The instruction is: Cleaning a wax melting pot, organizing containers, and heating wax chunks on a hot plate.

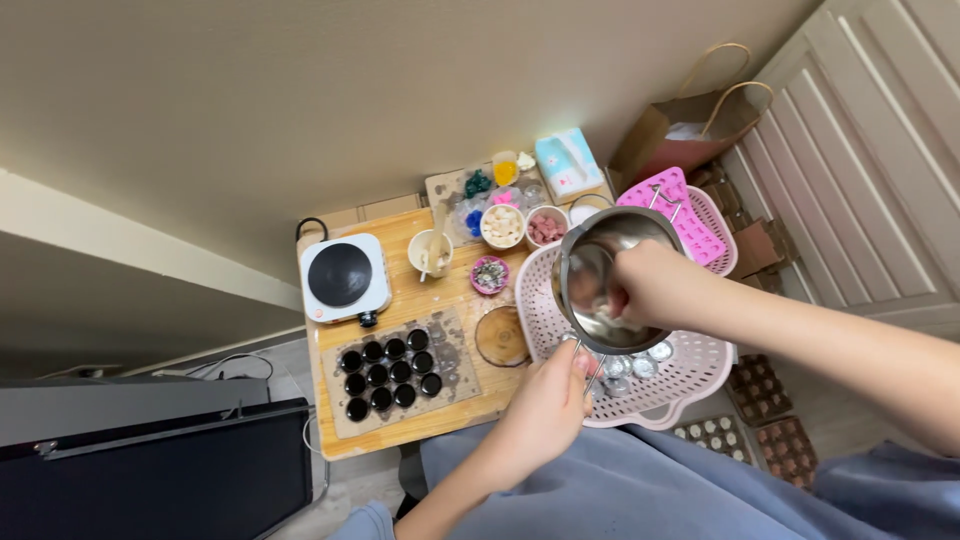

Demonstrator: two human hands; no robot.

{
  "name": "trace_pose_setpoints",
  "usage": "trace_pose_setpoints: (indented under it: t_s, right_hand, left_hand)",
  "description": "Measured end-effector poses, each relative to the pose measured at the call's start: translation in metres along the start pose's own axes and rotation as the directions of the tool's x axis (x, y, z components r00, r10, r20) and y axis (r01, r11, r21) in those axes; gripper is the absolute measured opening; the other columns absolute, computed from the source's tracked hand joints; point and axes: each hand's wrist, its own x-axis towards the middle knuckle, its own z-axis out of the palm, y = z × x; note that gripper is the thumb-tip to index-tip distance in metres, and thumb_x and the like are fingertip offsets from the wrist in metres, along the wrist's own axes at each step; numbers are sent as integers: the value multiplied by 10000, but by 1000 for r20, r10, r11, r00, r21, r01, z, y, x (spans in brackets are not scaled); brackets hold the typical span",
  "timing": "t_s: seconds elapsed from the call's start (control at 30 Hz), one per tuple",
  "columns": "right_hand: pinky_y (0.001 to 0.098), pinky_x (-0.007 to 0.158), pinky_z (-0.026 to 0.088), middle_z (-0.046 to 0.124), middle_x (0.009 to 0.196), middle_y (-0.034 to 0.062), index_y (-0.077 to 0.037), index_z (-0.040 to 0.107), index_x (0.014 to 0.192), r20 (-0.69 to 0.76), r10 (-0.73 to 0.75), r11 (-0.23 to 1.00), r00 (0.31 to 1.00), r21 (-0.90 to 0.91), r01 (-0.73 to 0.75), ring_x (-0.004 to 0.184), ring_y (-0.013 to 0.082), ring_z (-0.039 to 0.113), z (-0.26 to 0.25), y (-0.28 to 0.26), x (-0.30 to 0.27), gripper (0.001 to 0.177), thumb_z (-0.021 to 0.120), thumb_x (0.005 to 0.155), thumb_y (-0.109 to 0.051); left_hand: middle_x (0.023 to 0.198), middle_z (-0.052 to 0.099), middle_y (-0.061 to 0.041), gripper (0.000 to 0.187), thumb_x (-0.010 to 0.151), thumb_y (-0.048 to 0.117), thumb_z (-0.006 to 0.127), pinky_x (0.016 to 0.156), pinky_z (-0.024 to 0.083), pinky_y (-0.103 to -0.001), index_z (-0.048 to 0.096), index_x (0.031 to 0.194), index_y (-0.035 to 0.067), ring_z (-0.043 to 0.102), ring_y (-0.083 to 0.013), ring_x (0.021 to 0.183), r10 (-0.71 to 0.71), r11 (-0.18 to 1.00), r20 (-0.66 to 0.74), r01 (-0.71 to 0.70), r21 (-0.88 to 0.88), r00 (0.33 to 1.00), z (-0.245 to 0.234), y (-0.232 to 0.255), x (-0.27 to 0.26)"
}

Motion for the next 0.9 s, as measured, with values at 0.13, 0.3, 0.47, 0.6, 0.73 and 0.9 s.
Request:
trace_pose_setpoints:
  t_s: [0.13, 0.3, 0.47, 0.6, 0.73, 0.9]
  right_hand:
    - [296, 643, 592, 793, 685, 102, -42, 847, 833, 146, 108, 937, 983, 317, -150, 644, 186, 771, 4, 21, -8, 212, 832, 622, -48]
    - [277, 661, 577, 774, 781, 107, 47, 821, 923, 65, 182, 424, 981, 895, -137, 692, 129, 705, 30, 58, -30, 176, 811, 760, -20]
    - [288, 763, 578, 757, 930, 115, 45, 742, 1033, -283, 410, 168, 867, 958, 233, 820, 156, 720, 31, 126, -95, 197, 750, 841, 7]
    - [297, 863, 594, 728, 1050, 112, 28, 689, 1134, -379, 667, -54, 642, 834, 549, 921, 170, 716, 88, 211, -123, 181, 679, 954, 43]
    - [259, 821, 608, 743, 1048, 105, 41, 691, 1144, -217, 888, -34, 405, 848, 529, 900, 171, 726, 222, 300, -103, 192, 665, 954, 59]
    - [272, 731, 626, 744, 968, 140, 93, 715, 1013, -27, 934, -69, 357, 965, 253, 825, 191, 735, 357, 346, -77, 169, 714, 844, 95]
  left_hand:
    - [656, 642, -166, 185, 1056, 111, 408, 579, 520, -370, 549, 1036, -7, 667, -236, 590, 20, 995, 20, -22, 93, 1000, 22, -16, 16]
    - [696, 650, -121, 227, 1096, 155, 407, 525, 514, -360, 539, 1004, -5, 636, -198, 551, 123, 990, 28, -125, 63, 992, 42, -33, 29]
    - [609, 500, -18, 269, 1098, 222, 349, 349, 375, -276, 558, 1074, 55, 417, -95, 396, -201, 966, 147, 221, -133, 968, 40, -22, 37]
    - [597, 418, 22, 285, 1111, 295, 371, 328, 330, -232, 520, 1141, 53, 358, -53, 387, -278, 865, 266, 361, -349, 923, 26, -37, 44]
    - [587, 443, 13, 244, 1073, 271, 465, 331, 345, -250, 529, 1167, 54, 375, -63, 379, -262, 845, 265, 353, -401, 928, 16, -45, 45]
    - [534, 418, 15, 202, 1032, 182, 576, 313, 315, -250, 516, 1137, 20, 358, -70, 351, -241, 820, 237, 328, -469, 941, 9, -52, 42]
